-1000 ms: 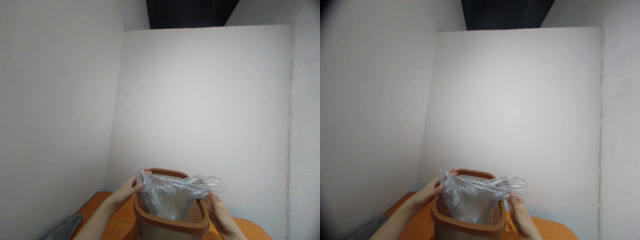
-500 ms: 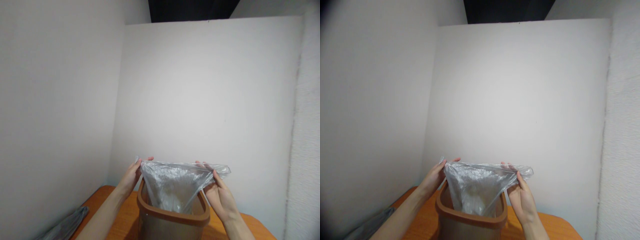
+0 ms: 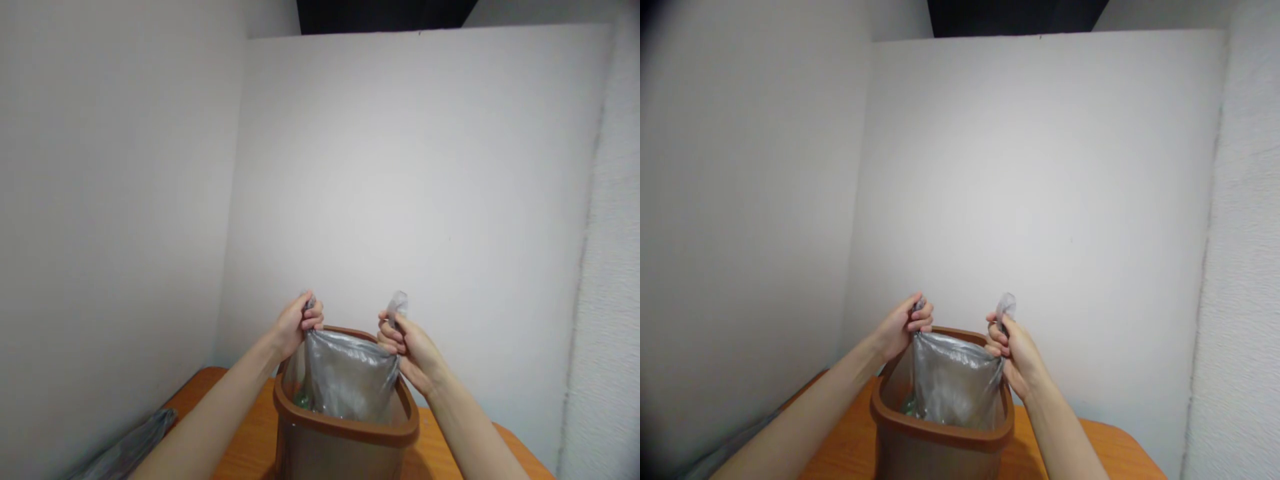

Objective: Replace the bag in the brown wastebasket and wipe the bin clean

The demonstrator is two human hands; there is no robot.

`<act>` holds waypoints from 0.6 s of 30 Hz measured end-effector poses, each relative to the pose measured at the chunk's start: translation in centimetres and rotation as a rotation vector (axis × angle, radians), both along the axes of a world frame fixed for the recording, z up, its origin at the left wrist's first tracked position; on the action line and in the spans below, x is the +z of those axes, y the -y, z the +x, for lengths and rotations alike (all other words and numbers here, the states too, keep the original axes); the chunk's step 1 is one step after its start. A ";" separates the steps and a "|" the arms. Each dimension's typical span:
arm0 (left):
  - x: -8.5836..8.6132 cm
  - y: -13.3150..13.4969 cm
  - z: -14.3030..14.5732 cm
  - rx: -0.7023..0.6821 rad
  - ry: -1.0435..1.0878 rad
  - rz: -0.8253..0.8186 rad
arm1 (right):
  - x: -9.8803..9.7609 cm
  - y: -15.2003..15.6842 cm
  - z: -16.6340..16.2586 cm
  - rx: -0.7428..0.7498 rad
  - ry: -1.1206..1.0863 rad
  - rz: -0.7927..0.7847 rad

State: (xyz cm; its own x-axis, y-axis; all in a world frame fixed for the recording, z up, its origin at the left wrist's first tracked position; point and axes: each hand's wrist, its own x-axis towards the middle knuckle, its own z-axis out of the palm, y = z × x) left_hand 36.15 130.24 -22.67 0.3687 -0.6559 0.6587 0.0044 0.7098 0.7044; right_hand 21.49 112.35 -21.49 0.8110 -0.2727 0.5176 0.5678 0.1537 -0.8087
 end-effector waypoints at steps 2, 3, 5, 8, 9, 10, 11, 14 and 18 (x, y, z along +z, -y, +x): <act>-0.2 0.8 -0.3 0.032 0.092 0.102 | 0.0 -0.1 0.8 -0.028 -0.114 -0.053; -0.4 1.2 -0.4 0.051 0.139 0.146 | -0.1 -0.1 1.3 -0.047 -0.166 -0.085; -1.0 1.9 -0.7 0.091 0.229 0.220 | -0.2 -0.2 2.2 -0.101 -0.242 -0.160; -1.9 2.6 -0.9 0.122 0.366 0.296 | -0.6 -0.2 3.6 -0.220 -0.289 -0.317; -2.1 2.7 -0.9 0.119 0.410 0.317 | -0.8 -0.2 4.2 -0.264 -0.292 -0.376; -2.3 2.8 -0.9 0.112 0.451 0.335 | -1.0 -0.2 4.7 -0.310 -0.288 -0.431; -2.5 2.9 -0.9 0.103 0.486 0.351 | -1.2 -0.2 5.1 -0.356 -0.279 -0.481; -2.8 3.1 -0.7 0.121 0.555 0.376 | -1.6 -0.1 6.0 -0.470 -0.232 -0.594; -3.1 3.5 0.1 0.288 0.599 0.362 | -1.5 -1.1 5.5 -0.417 -0.201 -0.759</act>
State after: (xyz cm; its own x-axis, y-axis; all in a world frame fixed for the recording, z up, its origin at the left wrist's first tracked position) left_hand 36.27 126.70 -25.74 0.2051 -0.8011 0.5623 -0.6031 0.3490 0.7173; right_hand 27.02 113.46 -23.04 0.8173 -0.2078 0.5375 0.2941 -0.6518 -0.6991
